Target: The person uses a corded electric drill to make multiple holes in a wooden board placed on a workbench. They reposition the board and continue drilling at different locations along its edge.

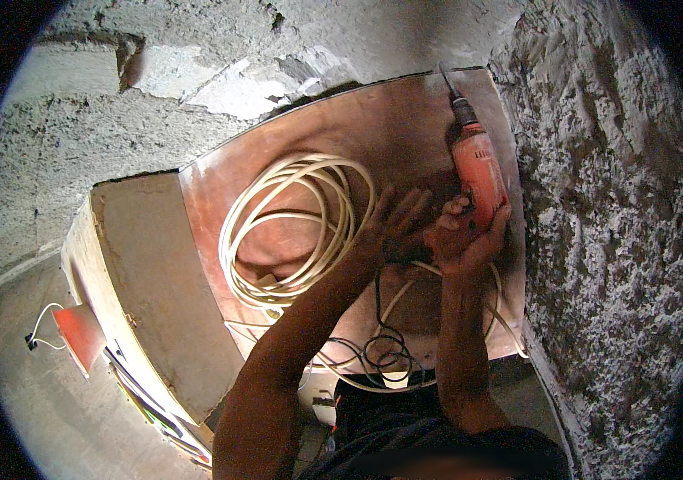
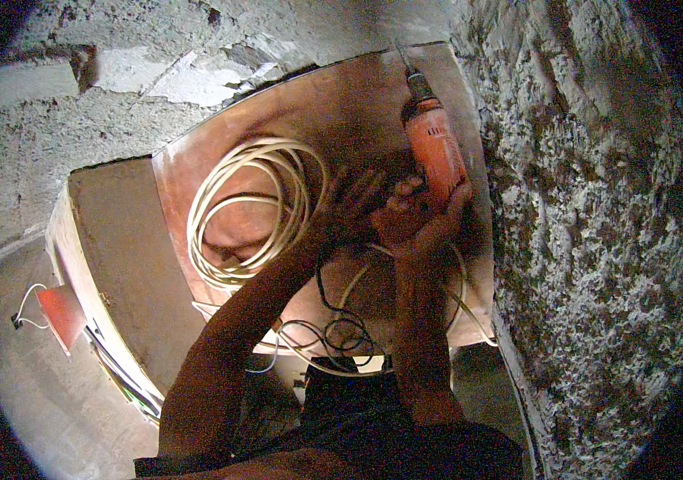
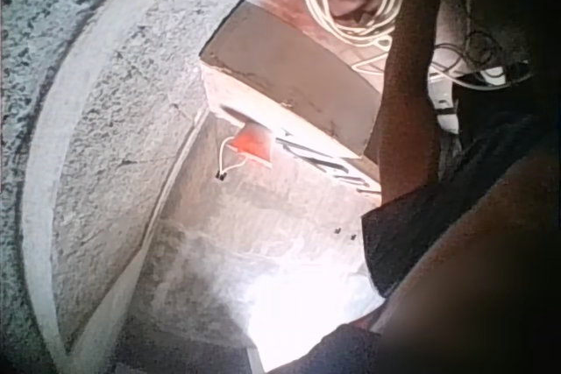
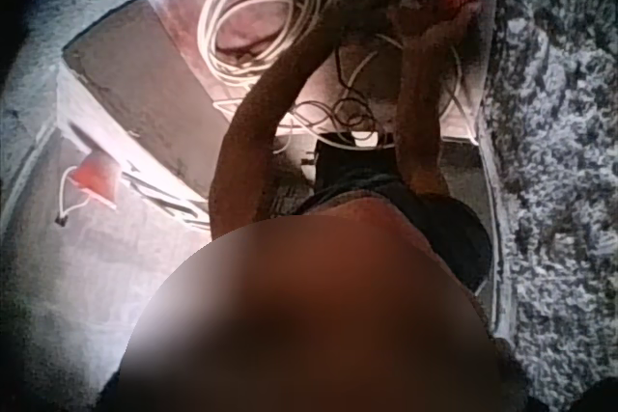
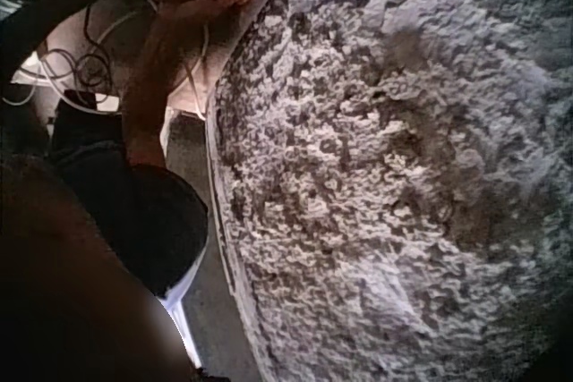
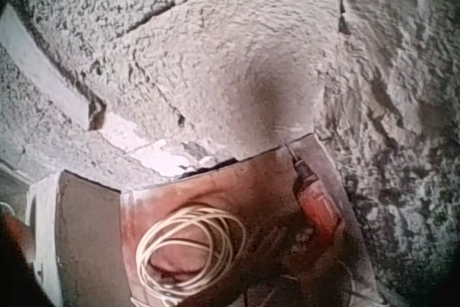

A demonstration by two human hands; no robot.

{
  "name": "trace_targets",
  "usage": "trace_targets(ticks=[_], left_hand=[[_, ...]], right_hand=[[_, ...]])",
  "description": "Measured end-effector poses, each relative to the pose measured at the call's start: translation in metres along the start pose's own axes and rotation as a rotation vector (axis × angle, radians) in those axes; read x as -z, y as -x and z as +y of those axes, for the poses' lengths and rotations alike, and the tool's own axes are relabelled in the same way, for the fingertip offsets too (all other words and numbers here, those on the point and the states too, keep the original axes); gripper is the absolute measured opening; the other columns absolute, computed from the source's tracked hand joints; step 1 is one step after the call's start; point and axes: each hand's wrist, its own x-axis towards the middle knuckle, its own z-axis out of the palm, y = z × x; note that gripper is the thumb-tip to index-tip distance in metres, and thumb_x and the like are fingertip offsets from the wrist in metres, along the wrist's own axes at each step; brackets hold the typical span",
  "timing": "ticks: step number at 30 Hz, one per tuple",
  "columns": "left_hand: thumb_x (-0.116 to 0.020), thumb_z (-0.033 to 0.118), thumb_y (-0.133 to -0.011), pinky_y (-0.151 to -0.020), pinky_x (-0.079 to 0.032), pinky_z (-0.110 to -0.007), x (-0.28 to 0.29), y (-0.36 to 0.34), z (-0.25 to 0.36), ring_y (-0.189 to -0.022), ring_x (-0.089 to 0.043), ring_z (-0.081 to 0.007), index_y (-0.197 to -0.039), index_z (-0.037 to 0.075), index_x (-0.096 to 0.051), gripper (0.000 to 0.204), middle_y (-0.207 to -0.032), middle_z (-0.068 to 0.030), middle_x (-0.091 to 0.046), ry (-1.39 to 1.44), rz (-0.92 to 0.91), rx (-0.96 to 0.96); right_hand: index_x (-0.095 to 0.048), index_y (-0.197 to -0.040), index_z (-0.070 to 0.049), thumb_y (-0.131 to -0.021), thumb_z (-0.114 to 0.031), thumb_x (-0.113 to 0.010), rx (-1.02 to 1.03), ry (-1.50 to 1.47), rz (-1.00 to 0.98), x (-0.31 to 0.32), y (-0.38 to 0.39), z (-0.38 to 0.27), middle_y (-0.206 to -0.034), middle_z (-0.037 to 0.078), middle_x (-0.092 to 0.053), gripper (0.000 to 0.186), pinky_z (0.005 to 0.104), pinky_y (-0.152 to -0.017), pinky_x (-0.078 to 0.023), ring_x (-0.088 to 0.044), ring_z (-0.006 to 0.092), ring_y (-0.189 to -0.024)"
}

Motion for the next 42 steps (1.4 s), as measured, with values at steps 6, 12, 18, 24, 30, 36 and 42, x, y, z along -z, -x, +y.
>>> trace_targets(ticks=[6,12,18,24,30,36,42], left_hand=[[-0.065,0.045,-0.090,-0.130,-0.022,-0.064,0.002,-0.001,0.012,-0.160,-0.029,-0.0370,-0.146,0.020,-0.062,0.062,-0.169,-0.0125,-0.042,0.037,0.087,0.162],[-0.065,0.036,-0.092,-0.125,-0.030,-0.060,0.007,0.010,0.020,-0.153,-0.038,-0.0380,-0.143,0.015,-0.063,0.055,-0.159,-0.0145,-0.050,0.316,0.140,0.215],[-0.065,0.028,-0.094,-0.121,-0.038,-0.055,-0.014,0.015,0.009,-0.145,-0.047,-0.0390,-0.140,0.011,-0.063,0.049,-0.150,-0.0165,-0.057,0.395,0.189,0.233],[-0.066,0.021,-0.093,-0.113,-0.046,-0.055,-0.010,0.010,0.006,-0.137,-0.054,-0.0404,-0.134,0.007,-0.066,0.043,-0.140,-0.0183,-0.064,0.420,0.143,0.284],[-0.055,0.022,-0.104,-0.112,-0.044,-0.053,-0.003,0.008,0.008,-0.125,-0.057,-0.0367,-0.134,0.007,-0.063,0.035,-0.133,-0.0144,-0.065,0.106,0.250,0.132],[-0.066,0.026,-0.093,-0.112,-0.046,-0.056,0.005,0.004,0.003,-0.132,-0.053,-0.0464,-0.136,0.010,-0.068,0.046,-0.138,-0.0162,-0.064,0.155,0.146,0.190],[-0.065,0.024,-0.096,-0.105,-0.053,-0.044,0.028,-0.007,0.011,-0.128,-0.058,-0.0387,-0.136,0.011,-0.067,0.042,-0.134,-0.0127,-0.067,0.284,0.063,0.468]], right_hand=[[-0.059,-0.131,-0.007,-0.096,-0.083,-0.051,-0.085,0.024,-0.130,-0.018,-0.004,0.024,-0.102,0.009,-0.066,0.083,0.0534,-0.070,-0.058,-0.066,0.0262,-0.082],[-0.059,-0.128,-0.007,-0.094,-0.085,-0.051,-0.035,-0.043,-0.028,-0.039,-0.015,0.031,-0.097,0.008,-0.067,0.085,0.0512,-0.067,-0.058,-0.065,0.0254,-0.075],[-0.060,-0.129,-0.010,-0.089,-0.088,-0.054,0.019,0.031,-0.009,-0.034,-0.033,0.051,-0.096,0.006,-0.069,0.087,0.0547,-0.067,-0.058,-0.066,0.0243,-0.074],[-0.064,-0.120,-0.015,-0.088,-0.090,-0.053,0.011,0.064,-0.038,-0.036,-0.051,0.054,-0.092,0.004,-0.071,0.082,0.0599,-0.067,-0.058,-0.068,0.0252,-0.074],[-0.067,-0.109,-0.016,-0.087,-0.093,-0.048,-0.044,-0.133,-0.022,-0.046,-0.068,0.055,-0.088,0.003,-0.072,0.083,0.0661,-0.065,-0.060,-0.070,0.0307,-0.070],[-0.064,-0.118,-0.015,-0.094,-0.087,-0.045,0.055,0.061,-0.125,-0.041,-0.073,0.054,-0.089,0.005,-0.071,0.078,0.0663,-0.066,-0.061,-0.069,0.0303,-0.070],[-0.063,-0.119,-0.011,-0.098,-0.081,-0.046,0.093,0.162,-0.079,-0.032,-0.078,0.052,-0.089,0.009,-0.069,0.075,0.0636,-0.060,-0.061,-0.068,0.0275,-0.070]])
